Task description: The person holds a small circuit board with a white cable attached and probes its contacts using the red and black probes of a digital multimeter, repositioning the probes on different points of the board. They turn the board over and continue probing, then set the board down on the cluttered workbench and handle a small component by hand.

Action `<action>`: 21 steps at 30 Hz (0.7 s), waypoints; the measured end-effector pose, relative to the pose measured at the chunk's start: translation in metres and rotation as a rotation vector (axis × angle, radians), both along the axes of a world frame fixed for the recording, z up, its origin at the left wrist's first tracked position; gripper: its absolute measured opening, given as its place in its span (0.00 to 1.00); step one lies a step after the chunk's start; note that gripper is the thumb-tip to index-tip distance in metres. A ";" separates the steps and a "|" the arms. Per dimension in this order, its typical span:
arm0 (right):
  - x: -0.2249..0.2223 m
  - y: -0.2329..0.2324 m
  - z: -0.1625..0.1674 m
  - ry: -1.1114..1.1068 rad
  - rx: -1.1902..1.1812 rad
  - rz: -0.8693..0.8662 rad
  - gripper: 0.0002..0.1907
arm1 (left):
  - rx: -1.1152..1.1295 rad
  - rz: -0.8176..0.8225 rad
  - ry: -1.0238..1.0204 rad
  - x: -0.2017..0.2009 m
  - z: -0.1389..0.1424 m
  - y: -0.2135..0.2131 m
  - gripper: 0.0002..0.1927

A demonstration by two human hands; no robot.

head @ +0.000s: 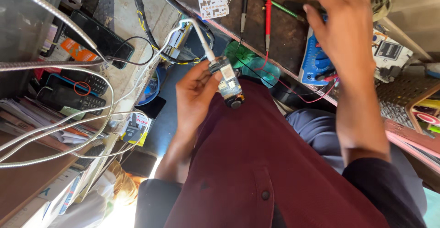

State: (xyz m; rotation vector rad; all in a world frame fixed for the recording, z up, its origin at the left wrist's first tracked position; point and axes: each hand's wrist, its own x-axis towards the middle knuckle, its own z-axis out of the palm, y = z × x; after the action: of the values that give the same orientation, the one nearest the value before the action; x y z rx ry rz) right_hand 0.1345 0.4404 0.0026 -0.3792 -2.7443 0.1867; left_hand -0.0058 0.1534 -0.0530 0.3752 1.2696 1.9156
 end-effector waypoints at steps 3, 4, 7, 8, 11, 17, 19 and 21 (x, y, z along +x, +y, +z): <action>-0.014 0.014 -0.003 -0.066 0.090 0.076 0.08 | 0.010 -0.010 -0.037 0.008 -0.001 0.008 0.17; -0.019 0.016 -0.003 -0.091 0.109 0.093 0.08 | 0.031 -0.017 -0.037 0.010 -0.002 0.009 0.17; -0.030 0.020 -0.002 -0.156 0.135 0.143 0.06 | 0.072 -0.022 -0.031 0.014 -0.003 0.006 0.17; -0.032 0.021 -0.001 -0.145 0.144 0.171 0.06 | 0.072 -0.012 -0.022 0.014 -0.005 0.003 0.17; -0.037 0.024 -0.004 -0.154 0.207 0.223 0.07 | 0.053 0.007 -0.043 0.017 -0.013 -0.005 0.16; -0.039 0.026 -0.023 -0.272 0.376 0.278 0.05 | 0.063 0.104 -0.017 0.022 -0.032 -0.016 0.18; -0.048 0.023 -0.030 -0.275 0.143 0.286 0.05 | -0.029 0.211 0.163 0.023 -0.035 -0.017 0.16; -0.064 0.016 -0.038 -0.281 -0.184 0.249 0.05 | 0.018 0.237 0.114 0.023 -0.036 -0.024 0.16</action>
State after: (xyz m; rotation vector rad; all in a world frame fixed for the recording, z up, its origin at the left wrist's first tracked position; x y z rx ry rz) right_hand 0.0708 0.4565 -0.0358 -0.1155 -3.0578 0.4871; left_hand 0.0175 0.1297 -0.0888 0.3601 1.4255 2.1310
